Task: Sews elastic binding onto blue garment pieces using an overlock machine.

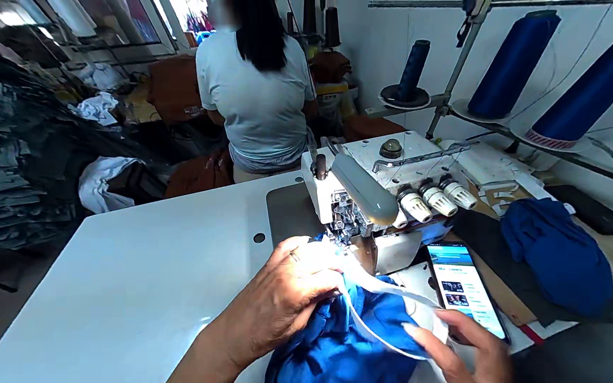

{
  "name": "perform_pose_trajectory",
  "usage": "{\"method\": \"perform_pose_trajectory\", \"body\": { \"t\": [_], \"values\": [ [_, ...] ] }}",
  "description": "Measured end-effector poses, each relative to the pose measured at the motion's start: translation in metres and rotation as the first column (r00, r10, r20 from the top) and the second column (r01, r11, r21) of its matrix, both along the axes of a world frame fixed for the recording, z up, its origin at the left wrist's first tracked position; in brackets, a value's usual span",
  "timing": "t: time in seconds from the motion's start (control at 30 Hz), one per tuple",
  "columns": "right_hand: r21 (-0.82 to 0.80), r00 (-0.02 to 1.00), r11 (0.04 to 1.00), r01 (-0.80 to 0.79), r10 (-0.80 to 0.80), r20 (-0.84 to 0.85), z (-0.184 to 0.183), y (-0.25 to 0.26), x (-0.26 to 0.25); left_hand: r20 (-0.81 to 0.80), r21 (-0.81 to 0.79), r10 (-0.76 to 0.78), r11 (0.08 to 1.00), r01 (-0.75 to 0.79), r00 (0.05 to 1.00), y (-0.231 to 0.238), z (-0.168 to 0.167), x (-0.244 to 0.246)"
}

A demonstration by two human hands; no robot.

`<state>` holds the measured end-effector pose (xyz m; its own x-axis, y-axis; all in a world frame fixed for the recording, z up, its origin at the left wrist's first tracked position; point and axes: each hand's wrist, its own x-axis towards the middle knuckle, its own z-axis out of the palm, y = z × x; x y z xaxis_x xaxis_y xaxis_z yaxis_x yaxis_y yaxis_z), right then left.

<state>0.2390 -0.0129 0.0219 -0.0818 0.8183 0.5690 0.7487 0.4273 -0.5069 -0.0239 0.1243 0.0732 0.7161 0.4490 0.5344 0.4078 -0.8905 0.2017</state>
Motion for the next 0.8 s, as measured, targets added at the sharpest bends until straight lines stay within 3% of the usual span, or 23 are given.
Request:
{"method": "perform_pose_trajectory", "body": {
  "t": [0.1, 0.23, 0.3, 0.37, 0.43, 0.57, 0.7, 0.8],
  "values": [
    [0.146, 0.998, 0.987, 0.065, -0.063, -0.014, 0.014, 0.014, -0.025, 0.009, -0.074, -0.072, 0.995, 0.073, 0.997, 0.008, 0.007, 0.007],
    [0.107, 0.998, 0.992, 0.067, -0.065, -0.022, 0.009, 0.041, -0.049, 0.022, -0.163, -0.126, 0.978, 0.128, 0.992, 0.017, 0.014, 0.011],
    [-0.024, 0.978, 1.0, -0.011, 0.006, -0.21, 0.011, 0.045, -0.051, 0.024, -0.214, -0.122, 0.969, 0.124, 0.992, 0.023, 0.014, 0.008],
    [-0.192, 0.871, 0.962, -0.193, 0.078, -0.485, 0.019, 0.044, -0.046, 0.023, -0.302, -0.107, 0.947, 0.109, 0.994, 0.027, 0.014, 0.005],
    [-0.181, 0.768, 0.932, -0.316, 0.139, -0.625, 0.021, 0.043, -0.043, 0.001, -0.393, -0.098, 0.915, 0.091, 0.995, 0.031, 0.017, 0.004],
    [-0.004, 0.893, 0.962, -0.273, 0.252, -0.372, 0.012, 0.042, -0.044, -0.033, -0.38, -0.116, 0.92, 0.095, 0.993, 0.035, 0.019, 0.011],
    [-0.044, 0.998, 0.998, -0.034, 0.031, -0.059, 0.008, 0.037, -0.067, -0.056, -0.345, -0.097, 0.936, 0.072, 0.994, 0.034, 0.022, 0.017],
    [0.031, 0.996, 0.995, 0.091, -0.09, -0.025, -0.002, 0.043, -0.091, -0.071, -0.338, -0.059, 0.941, 0.031, 0.996, 0.03, 0.022, 0.02]
  ]
}}
